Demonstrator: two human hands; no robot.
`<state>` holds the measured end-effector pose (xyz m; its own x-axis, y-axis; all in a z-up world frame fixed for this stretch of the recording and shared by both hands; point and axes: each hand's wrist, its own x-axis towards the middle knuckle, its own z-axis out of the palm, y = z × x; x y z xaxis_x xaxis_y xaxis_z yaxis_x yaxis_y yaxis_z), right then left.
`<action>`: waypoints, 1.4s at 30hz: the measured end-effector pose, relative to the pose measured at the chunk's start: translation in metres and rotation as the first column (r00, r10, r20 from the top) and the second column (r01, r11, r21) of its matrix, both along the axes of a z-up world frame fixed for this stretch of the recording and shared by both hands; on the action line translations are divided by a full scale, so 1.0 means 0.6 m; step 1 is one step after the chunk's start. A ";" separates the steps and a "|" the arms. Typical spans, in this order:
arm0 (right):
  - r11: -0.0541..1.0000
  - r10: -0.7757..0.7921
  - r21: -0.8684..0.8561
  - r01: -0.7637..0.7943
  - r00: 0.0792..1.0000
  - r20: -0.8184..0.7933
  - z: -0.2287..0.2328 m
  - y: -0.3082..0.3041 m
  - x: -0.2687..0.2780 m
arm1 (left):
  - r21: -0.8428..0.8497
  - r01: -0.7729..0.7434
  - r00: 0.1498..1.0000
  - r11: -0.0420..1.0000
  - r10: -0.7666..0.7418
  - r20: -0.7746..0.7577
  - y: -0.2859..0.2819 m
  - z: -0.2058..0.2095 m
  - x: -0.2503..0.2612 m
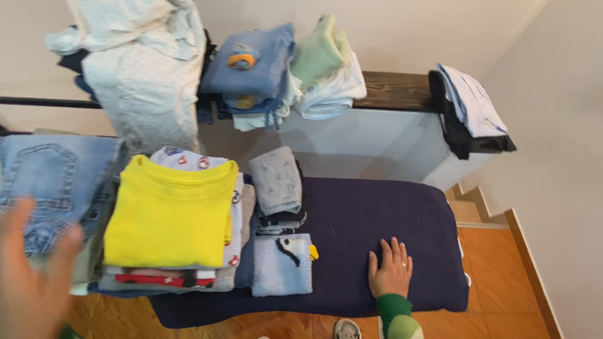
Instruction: The person picks up a light-colored button-down shirt and a black shirt, and folds each of them by hand on a purple surface before placing them onto a stack of folded garments.
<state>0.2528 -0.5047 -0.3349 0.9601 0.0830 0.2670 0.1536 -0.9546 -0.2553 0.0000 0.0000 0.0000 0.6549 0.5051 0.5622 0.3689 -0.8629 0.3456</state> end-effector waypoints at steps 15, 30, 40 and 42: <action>0.997 0.058 -0.060 -0.051 0.992 0.110 -0.003 -0.023 0.018 | -0.458 0.541 0.807 0.706 -0.588 0.046 -0.560 -0.401 0.354; 0.100 0.040 0.976 0.193 0.979 -0.198 0.130 -0.295 0.563 | 0.006 0.364 0.927 0.932 -0.361 -0.098 -0.601 -0.605 0.414; 0.072 -0.144 0.913 0.402 0.910 -0.389 0.129 -0.357 0.836 | 0.022 0.302 0.952 0.953 -0.300 -0.065 -0.602 -0.597 0.419; -0.011 -0.160 0.906 0.423 0.894 -0.419 0.138 -0.352 0.841 | -0.015 0.324 0.944 0.946 -0.324 -0.055 -0.601 -0.589 0.418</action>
<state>0.7574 -0.7160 -0.2521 0.8533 -0.4182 -0.3116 -0.2283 0.2376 -0.9442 0.2506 -0.3608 -0.3533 0.8142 0.2631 0.5176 0.0884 -0.9372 0.3374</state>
